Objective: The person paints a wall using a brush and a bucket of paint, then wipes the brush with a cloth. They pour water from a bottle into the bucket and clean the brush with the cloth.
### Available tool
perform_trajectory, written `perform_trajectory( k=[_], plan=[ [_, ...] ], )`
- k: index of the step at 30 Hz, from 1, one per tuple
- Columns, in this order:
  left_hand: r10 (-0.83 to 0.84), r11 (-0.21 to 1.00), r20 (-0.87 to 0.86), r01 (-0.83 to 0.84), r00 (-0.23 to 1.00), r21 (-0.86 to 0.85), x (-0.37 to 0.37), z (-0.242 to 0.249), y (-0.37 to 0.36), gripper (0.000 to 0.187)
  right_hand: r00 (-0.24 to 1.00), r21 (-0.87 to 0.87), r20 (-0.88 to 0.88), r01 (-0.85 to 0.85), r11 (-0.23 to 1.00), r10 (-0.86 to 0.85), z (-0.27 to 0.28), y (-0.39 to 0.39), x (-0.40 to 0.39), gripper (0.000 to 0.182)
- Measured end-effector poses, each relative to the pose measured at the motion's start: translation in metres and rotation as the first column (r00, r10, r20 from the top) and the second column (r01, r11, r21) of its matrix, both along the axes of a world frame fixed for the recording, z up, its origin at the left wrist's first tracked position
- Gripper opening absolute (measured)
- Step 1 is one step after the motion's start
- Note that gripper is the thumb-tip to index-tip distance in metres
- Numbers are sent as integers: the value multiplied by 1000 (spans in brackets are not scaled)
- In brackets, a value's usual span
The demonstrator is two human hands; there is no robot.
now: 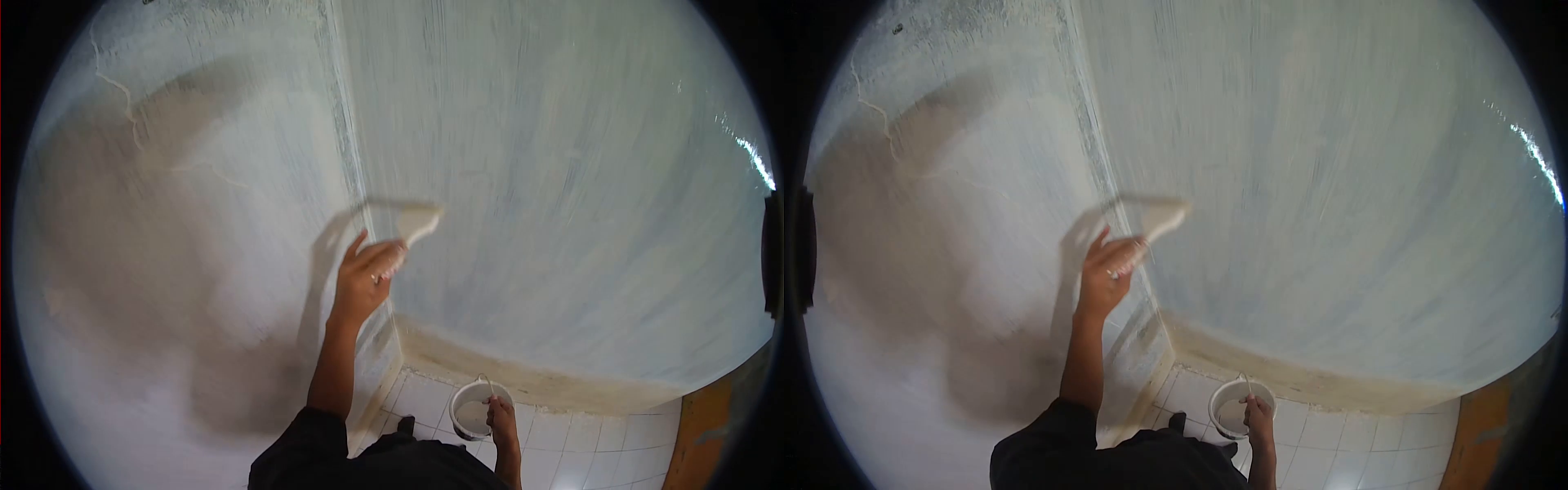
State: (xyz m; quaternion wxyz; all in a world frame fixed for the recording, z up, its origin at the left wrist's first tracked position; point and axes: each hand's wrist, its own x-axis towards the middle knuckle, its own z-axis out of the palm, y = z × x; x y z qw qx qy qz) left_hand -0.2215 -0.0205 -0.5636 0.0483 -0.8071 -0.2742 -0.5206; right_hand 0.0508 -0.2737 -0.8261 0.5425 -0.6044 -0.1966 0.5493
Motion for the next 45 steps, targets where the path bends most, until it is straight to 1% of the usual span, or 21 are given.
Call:
perform_trajectory(
  k=[1,4,5,8,12,14,17,21,24,27,28,30,31,33,35,36,37,40,42,43,45],
  plan=[
    [4,996,53,-9,999,88,-1,11,4,40,1000,0,-13,16,1000,-16,-1,-1,-1,25],
    [-69,963,307,-16,949,268,10,17,23,38,997,5,-54,57,998,-57,1,0,-4,25],
    [-67,930,314,-55,947,365,11,13,36,33,995,7,-68,71,997,-70,3,0,-6,25],
    [-55,872,354,-127,934,472,17,-8,57,29,994,20,-68,90,996,-89,3,-2,-14,26],
    [-11,887,338,-147,941,438,22,-71,79,23,994,-17,-46,93,995,-94,2,-4,-22,27],
    [16,912,334,-151,942,380,23,-120,88,26,995,-18,-56,87,996,-88,-2,5,-18,29],
    [34,948,352,-142,935,285,30,-194,83,29,995,-31,-52,88,996,-90,-14,15,-16,26],
    [98,979,279,-144,955,148,22,-282,58,33,994,-62,-51,92,994,-95,-24,22,-17,26],
    [107,990,209,-124,972,71,16,-341,54,39,998,-116,-21,62,991,-64,-20,38,-22,27],
    [66,997,205,-56,977,-53,11,-394,42,42,999,-135,-7,36,990,-38,-21,47,-22,28],
    [59,983,235,-16,970,-180,9,-409,33,42,999,-143,4,33,989,-33,-22,50,-22,28],
    [58,906,297,75,953,-417,5,-428,18,41,999,-142,26,36,989,-33,-19,56,-24,28],
    [57,953,239,18,969,-303,3,-427,14,37,999,-134,34,41,990,-37,-16,58,-27,29],
    [95,831,343,115,935,-544,-2,-460,-1,37,997,-107,69,43,993,-36,-10,62,-31,30],
    [110,729,420,214,901,-650,-4,-456,-23,36,992,-71,122,38,997,-30,-8,64,-34,32],
    [95,713,451,255,888,-653,-7,-449,-37,35,986,-57,167,36,998,-26,-6,66,-34,33],
    [81,695,480,295,874,-655,-9,-430,-50,34,978,-44,209,34,998,-24,-6,66,-36,34],
    [151,816,181,-19,972,-578,-12,-389,-69,27,960,3,278,15,1000,-15,-4,65,-34,34],
    [188,663,415,197,890,-722,-8,-366,-85,24,953,21,300,24,1000,-29,5,66,-36,33],
    [227,574,517,315,826,-756,-5,-351,-95,24,960,55,275,30,998,-45,4,64,-35,33],
    [302,498,546,359,781,-789,2,-312,-107,21,971,124,229,41,991,-68,-1,60,-26,32]
  ],
)
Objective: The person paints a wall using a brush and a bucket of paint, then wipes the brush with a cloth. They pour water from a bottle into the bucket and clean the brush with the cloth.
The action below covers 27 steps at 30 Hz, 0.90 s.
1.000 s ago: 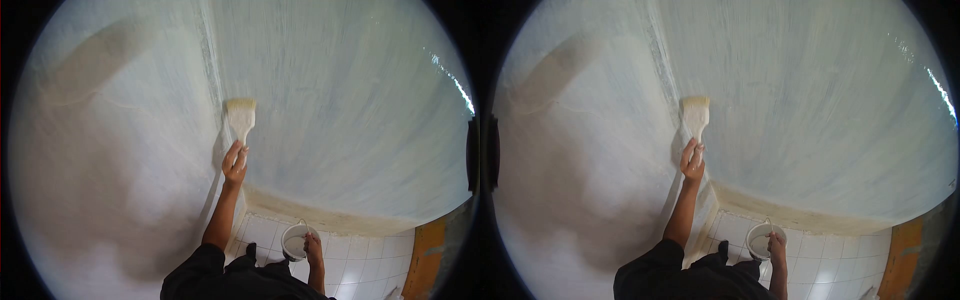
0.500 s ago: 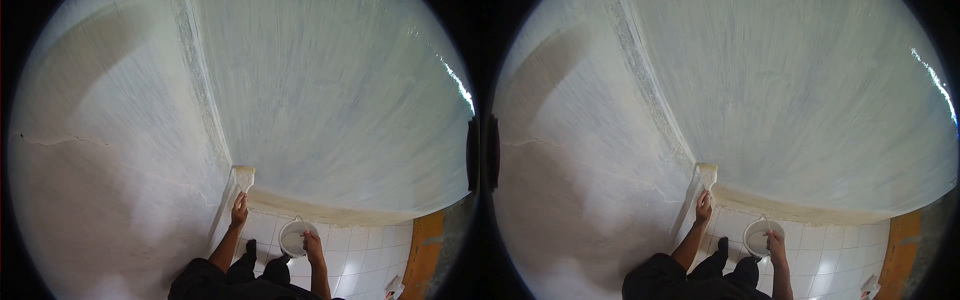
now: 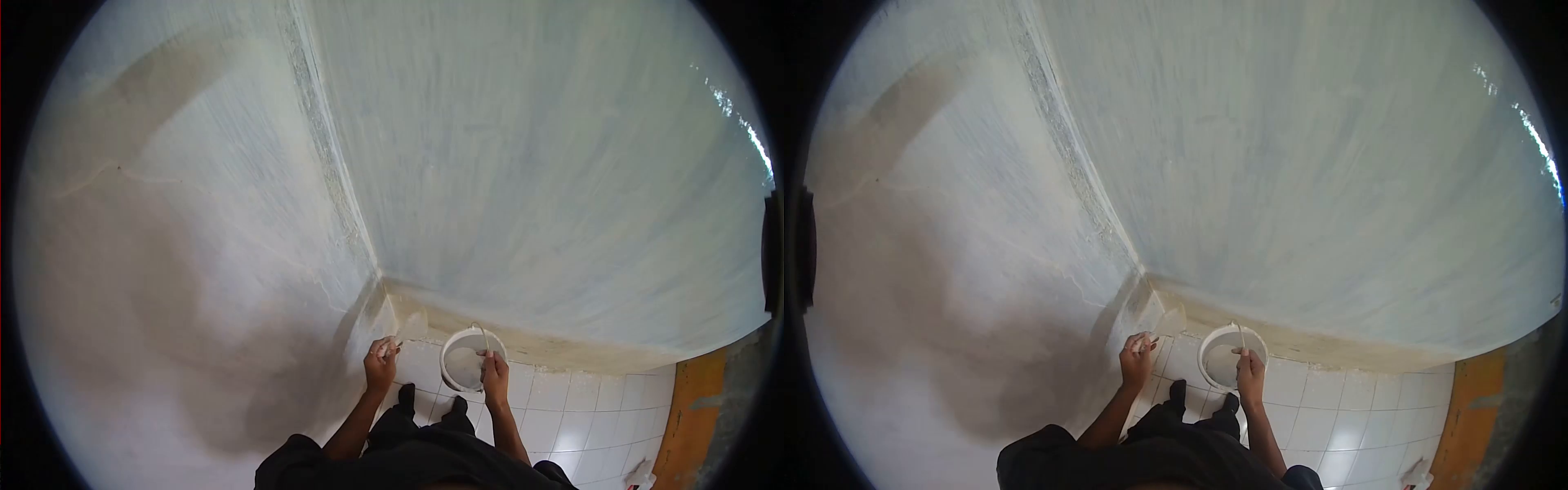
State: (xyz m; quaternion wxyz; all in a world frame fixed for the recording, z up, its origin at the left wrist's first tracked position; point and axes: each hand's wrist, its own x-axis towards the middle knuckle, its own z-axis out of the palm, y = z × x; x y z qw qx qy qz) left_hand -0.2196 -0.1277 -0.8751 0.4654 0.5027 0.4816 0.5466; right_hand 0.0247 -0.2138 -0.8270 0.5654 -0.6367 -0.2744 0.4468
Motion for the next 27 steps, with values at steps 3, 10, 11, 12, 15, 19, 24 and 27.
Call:
perform_trajectory(
  k=[3,10,11,12,15,19,24,27],
  plan=[
    [73,997,92,-72,993,-20,8,19,-14,20,997,54,-57,-57,997,60,22,-10,11,32],
    [143,988,152,-150,978,34,59,111,-42,21,978,102,30,-208,973,206,52,-44,56,34],
    [123,988,159,-137,980,77,67,115,-45,21,978,120,26,-209,971,207,56,-46,59,34],
    [92,993,156,-102,984,53,76,124,-55,20,977,146,25,-212,966,210,59,-54,64,34],
    [16,999,137,-22,990,48,76,123,-53,17,979,207,-32,-190,960,200,51,-50,56,35],
    [-83,971,-97,102,992,216,85,84,-51,17,982,265,-49,-163,950,183,18,-55,44,35],
    [-90,961,-213,141,973,238,101,63,-42,15,980,282,-106,-132,950,167,4,-53,34,34],
    [-140,941,-331,229,933,249,120,51,-26,15,981,267,-116,-118,957,154,-3,-46,40,34]
  ],
)
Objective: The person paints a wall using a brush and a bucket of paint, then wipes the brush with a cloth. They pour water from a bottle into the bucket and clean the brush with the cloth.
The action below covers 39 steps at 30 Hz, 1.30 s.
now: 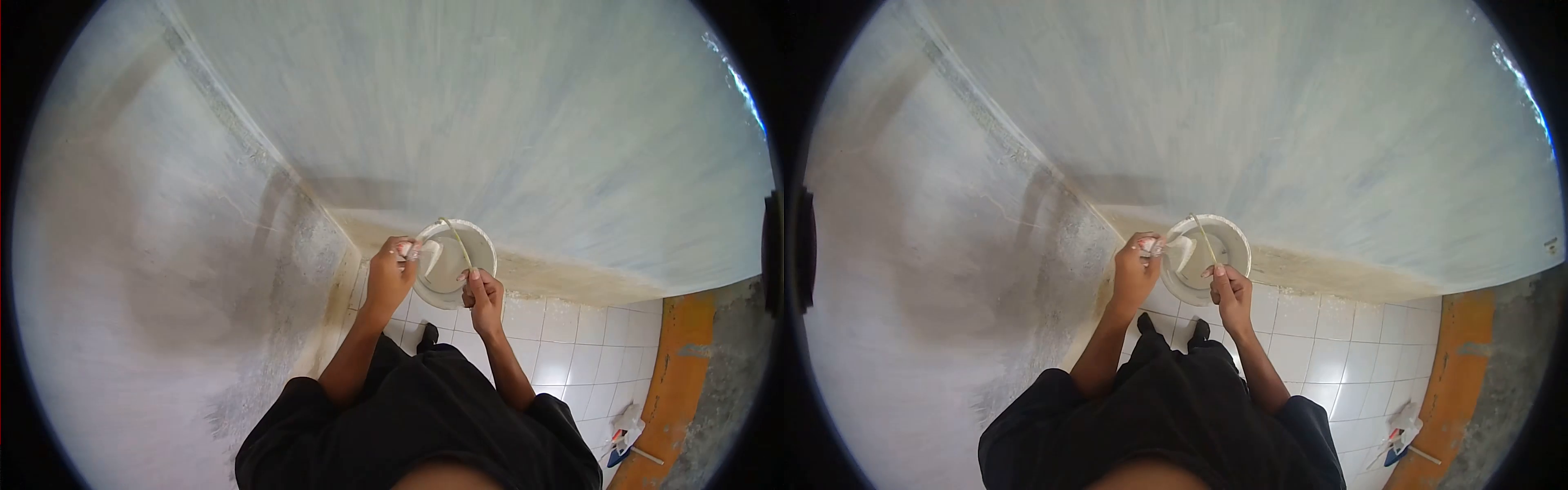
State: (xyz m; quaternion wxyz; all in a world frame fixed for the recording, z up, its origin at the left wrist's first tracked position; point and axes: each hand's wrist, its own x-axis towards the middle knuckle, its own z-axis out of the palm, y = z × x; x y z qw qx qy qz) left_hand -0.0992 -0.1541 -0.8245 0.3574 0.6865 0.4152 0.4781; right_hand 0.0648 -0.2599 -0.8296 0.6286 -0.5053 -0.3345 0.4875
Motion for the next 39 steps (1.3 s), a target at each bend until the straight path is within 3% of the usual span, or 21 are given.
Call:
perform_trajectory(
  k=[5,8,9,12,15,21,27,30,33,36,39],
  plan=[
    [-260,964,-194,244,946,-106,34,-19,7,15,996,30,-78,-39,999,41,-3,1,4,33],
    [-243,968,-483,243,841,-63,56,-29,6,16,993,34,-109,-30,999,33,-3,7,12,33],
    [-207,972,-405,235,890,21,56,-41,6,18,993,28,-112,-22,999,25,-4,7,11,32],
    [-235,971,-244,218,941,-93,46,-36,6,17,988,0,-152,-29,1000,29,-4,9,13,32],
    [-120,989,-128,107,984,-104,44,-20,2,17,975,-24,-217,-45,999,39,-2,8,20,32],
    [-71,985,-263,110,962,135,42,-17,3,18,918,-118,-396,-49,992,-2,7,20,18,32],
    [1,979,-157,30,988,200,42,-26,-8,16,902,-142,-425,20,990,-79,8,18,27,28],
    [-3,977,3,2,1000,213,41,-44,-6,16,900,-127,-431,11,992,-65,8,15,26,28],
    [141,990,67,-142,988,7,36,-38,-8,16,910,-158,-410,-13,987,-54,16,14,26,27],
    [288,896,384,-106,877,-430,31,-47,-14,20,924,-163,-381,-40,986,-26,26,12,27,30],
    [329,831,353,-91,876,-549,8,-42,-28,25,947,-177,-322,-58,983,-3,18,17,25,31]
  ],
)
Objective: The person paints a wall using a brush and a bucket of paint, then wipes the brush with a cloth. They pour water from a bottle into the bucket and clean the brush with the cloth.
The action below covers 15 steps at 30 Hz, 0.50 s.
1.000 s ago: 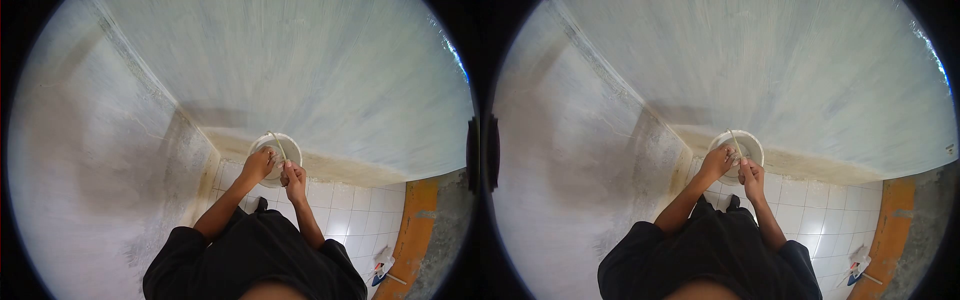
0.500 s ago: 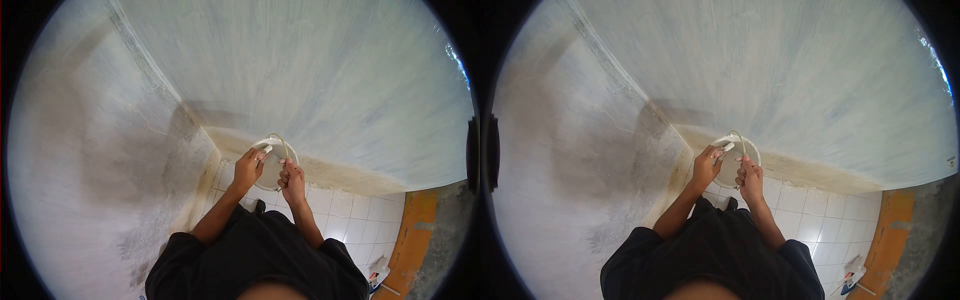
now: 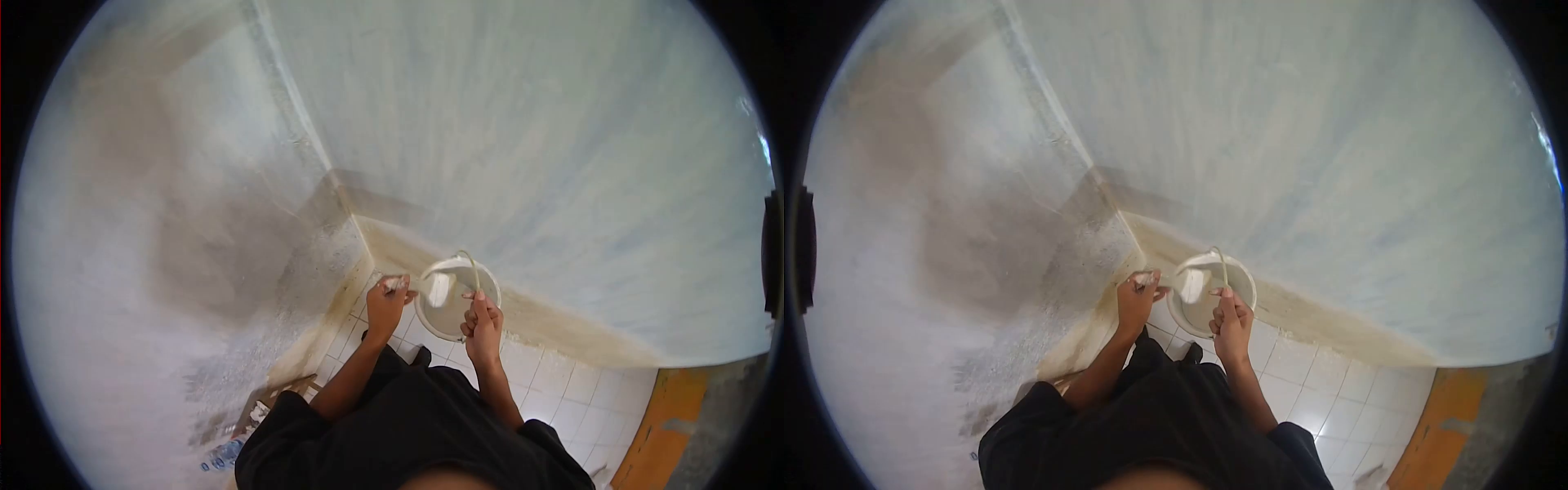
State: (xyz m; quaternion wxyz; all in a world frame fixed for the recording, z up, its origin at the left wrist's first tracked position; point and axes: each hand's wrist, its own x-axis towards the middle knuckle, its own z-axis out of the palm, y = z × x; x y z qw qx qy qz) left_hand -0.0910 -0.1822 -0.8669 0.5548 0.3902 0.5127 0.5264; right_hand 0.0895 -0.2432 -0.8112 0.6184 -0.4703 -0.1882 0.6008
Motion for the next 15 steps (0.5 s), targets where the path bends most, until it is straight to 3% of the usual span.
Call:
perform_trajectory(
  k=[4,8,10,13,15],
  plan=[
    [47,986,100,-30,994,-166,-23,10,-37,30,998,-12,64,-16,1000,16,-3,1,3,31],
    [-160,947,-72,132,984,-291,-49,8,-67,33,995,-30,61,-77,997,79,-4,-3,4,33],
    [-348,875,-124,274,929,-399,-57,15,-74,33,992,-58,60,-111,992,114,-4,-2,3,33],
    [-528,806,-173,427,831,-409,-61,22,-76,30,985,-90,25,-166,982,169,6,-1,0,31],
    [-469,833,-156,377,869,-405,-55,31,-77,32,981,-98,-14,-193,976,193,10,4,1,29]
  ],
)
